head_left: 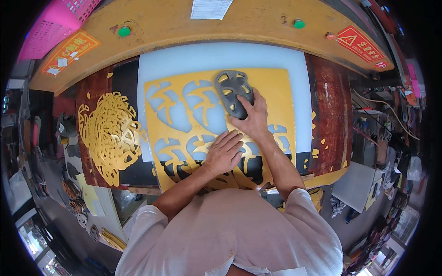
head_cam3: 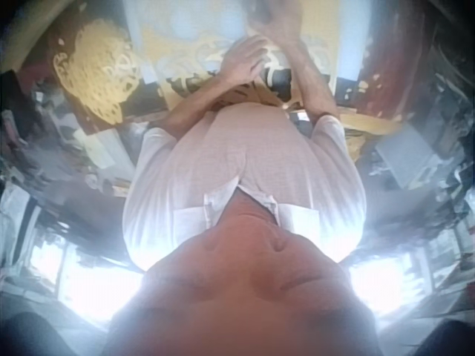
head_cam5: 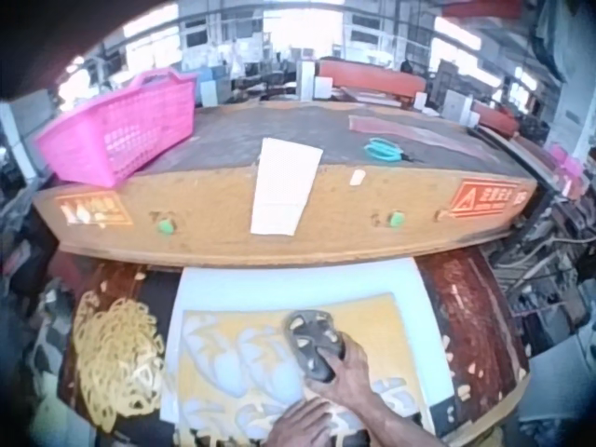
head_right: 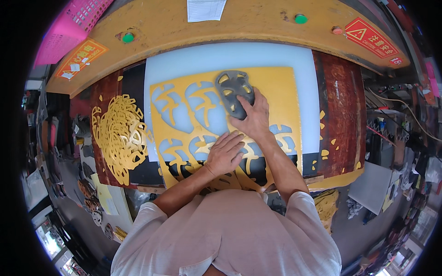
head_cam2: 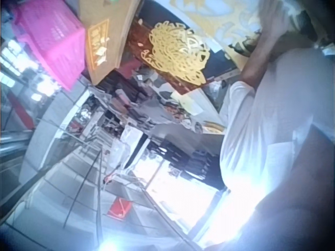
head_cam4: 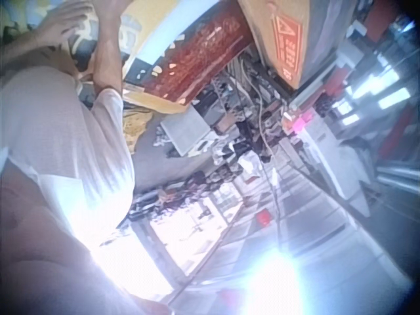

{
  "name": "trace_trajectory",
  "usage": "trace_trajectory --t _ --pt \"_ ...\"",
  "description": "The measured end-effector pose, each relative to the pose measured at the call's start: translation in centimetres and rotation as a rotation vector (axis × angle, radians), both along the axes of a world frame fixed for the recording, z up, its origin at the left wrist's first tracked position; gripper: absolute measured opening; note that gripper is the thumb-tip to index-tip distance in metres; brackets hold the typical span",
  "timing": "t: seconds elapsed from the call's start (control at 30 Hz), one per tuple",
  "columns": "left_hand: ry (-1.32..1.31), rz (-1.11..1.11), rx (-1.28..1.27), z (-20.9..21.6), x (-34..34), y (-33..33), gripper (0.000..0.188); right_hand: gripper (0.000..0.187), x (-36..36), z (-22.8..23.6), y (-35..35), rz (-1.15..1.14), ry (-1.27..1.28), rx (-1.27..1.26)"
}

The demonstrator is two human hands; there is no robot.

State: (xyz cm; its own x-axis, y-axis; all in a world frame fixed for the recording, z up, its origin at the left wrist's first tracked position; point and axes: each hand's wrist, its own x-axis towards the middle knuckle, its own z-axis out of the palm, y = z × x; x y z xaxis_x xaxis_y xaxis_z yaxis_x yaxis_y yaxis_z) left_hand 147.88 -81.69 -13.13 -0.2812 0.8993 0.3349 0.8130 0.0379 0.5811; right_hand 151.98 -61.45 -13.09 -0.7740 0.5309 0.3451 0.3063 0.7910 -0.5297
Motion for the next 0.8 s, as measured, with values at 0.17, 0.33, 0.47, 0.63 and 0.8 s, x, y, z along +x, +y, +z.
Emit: trace_trajectory --t 0.17,0.33,0.47,0.63,0.8 --pt "0.009 -0.003 -0.003 0.0 -0.1 0.1 0.032 0.066 -0.2 0.1 0.2 0.018 0.003 0.013" --pt "0.002 -0.008 -0.008 -0.2 0.0 0.0 0.032 0.066 0.0 0.2 0.2 0.036 0.012 0.027" --pt "0.0 -0.003 -0.014 0.0 -0.1 0.1 0.03 0.068 -0.1 0.1 0.3 0.03 0.0 0.029" --pt "-0.11 -0.033 0.074 1.1 -0.5 0.0 0.028 0.071 0.2 1.3 0.3 0.027 -0.011 0.047" --pt "-0.259 0.106 0.188 2.2 0.4 -6.5 0.015 0.065 3.9 3.0 -0.7 -0.104 0.074 -0.139"
